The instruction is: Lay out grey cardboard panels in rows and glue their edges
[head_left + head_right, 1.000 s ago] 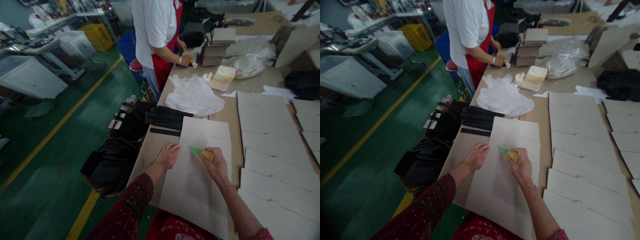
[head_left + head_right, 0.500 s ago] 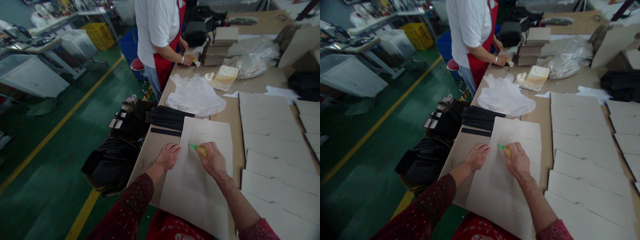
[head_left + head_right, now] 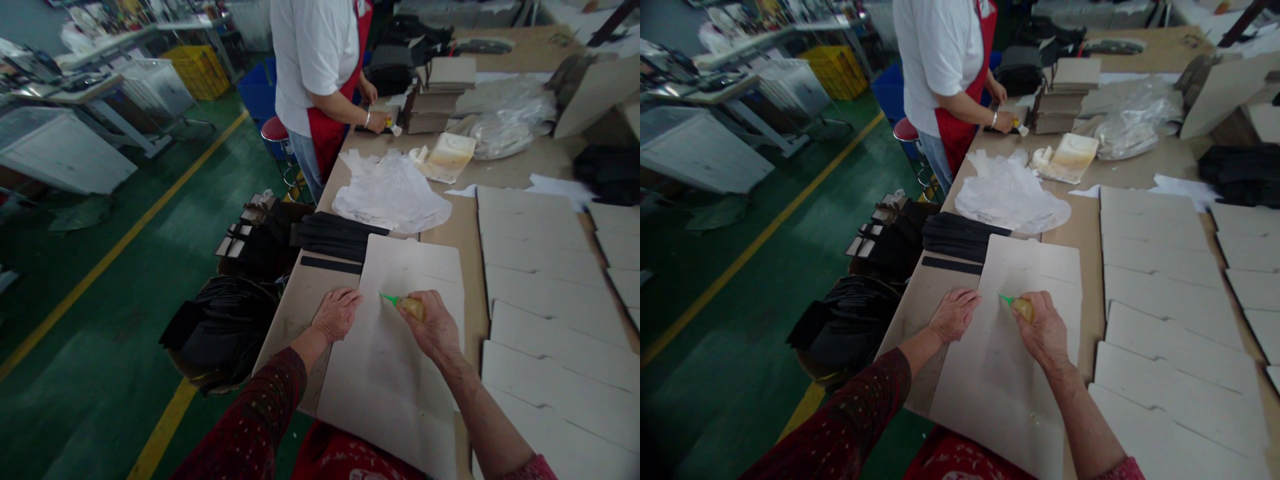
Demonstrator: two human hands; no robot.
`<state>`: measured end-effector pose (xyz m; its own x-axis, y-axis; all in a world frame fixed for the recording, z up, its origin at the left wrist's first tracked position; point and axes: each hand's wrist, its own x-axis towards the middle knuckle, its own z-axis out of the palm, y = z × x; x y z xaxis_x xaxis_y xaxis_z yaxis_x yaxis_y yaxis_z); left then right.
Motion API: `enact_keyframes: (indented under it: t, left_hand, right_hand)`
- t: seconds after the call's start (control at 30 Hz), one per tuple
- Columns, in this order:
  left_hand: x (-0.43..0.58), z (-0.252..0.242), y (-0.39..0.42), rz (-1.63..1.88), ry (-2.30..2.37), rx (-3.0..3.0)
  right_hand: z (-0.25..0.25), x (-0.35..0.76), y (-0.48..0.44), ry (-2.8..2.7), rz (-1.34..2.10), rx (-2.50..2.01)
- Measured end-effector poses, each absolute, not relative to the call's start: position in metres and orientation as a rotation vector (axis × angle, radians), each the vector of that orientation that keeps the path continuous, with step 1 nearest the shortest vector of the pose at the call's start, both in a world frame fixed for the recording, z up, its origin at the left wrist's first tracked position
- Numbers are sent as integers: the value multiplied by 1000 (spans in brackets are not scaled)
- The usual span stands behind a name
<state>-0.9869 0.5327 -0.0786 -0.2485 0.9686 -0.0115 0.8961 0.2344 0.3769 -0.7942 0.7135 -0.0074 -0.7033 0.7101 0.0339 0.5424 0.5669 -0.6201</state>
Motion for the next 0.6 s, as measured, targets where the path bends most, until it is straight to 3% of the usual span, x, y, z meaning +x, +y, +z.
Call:
enact_keyframes:
  t: [0.4, 0.6]
  left_hand:
    - [-987, -81, 533, 428, 2269, 1748]
    - [-987, -80, 532, 430, 2267, 1745]
  right_hand:
    - [-14, -805, 710, -2467, 946, -1000]
    - [-13, -814, 711, -2506, 817, -975]
